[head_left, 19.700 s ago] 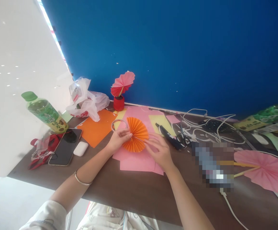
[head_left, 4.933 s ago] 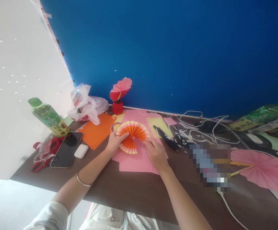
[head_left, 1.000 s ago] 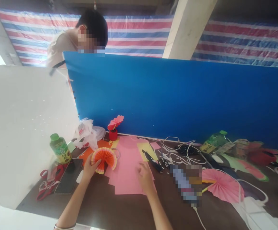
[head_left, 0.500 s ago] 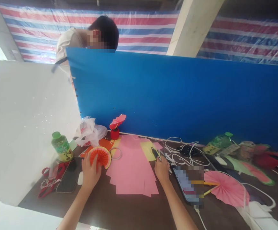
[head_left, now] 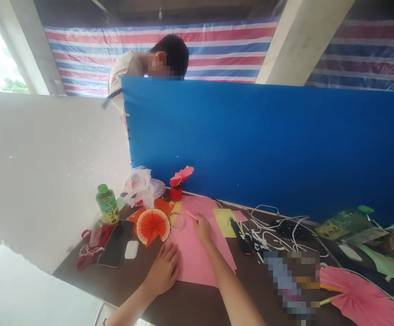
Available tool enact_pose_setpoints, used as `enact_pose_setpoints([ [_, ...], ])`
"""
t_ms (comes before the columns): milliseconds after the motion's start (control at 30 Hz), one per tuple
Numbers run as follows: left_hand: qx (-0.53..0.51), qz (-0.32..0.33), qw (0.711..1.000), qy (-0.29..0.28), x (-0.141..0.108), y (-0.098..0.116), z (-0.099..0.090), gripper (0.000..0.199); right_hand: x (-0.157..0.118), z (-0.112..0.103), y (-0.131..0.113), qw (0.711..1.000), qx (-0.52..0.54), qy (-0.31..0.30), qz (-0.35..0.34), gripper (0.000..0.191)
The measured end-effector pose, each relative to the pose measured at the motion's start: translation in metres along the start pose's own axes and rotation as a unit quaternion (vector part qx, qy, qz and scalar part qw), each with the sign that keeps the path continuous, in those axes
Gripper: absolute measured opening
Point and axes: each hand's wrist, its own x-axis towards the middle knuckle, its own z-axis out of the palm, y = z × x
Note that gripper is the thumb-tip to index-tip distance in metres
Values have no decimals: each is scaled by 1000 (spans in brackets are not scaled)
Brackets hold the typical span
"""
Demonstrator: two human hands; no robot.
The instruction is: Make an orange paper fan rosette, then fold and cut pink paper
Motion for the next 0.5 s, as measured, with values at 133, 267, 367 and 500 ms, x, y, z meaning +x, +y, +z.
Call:
enact_pose_setpoints([
  [133,-97,-48,992,60,-1,-9,3,41,-19,-26,3,996,80,-18,-25,35],
  [267,-154,-124,960,196,11,-24,8,51,-53,-66,15,968,239,-75,-16,37],
  [367,-170,-97,957,215,34,-27,7,64,-79,-95,23,944,311,-110,13,53],
  [500,-177,-42,978,106,62,-25,1,54,-106,-119,26,914,356,-191,34,53],
])
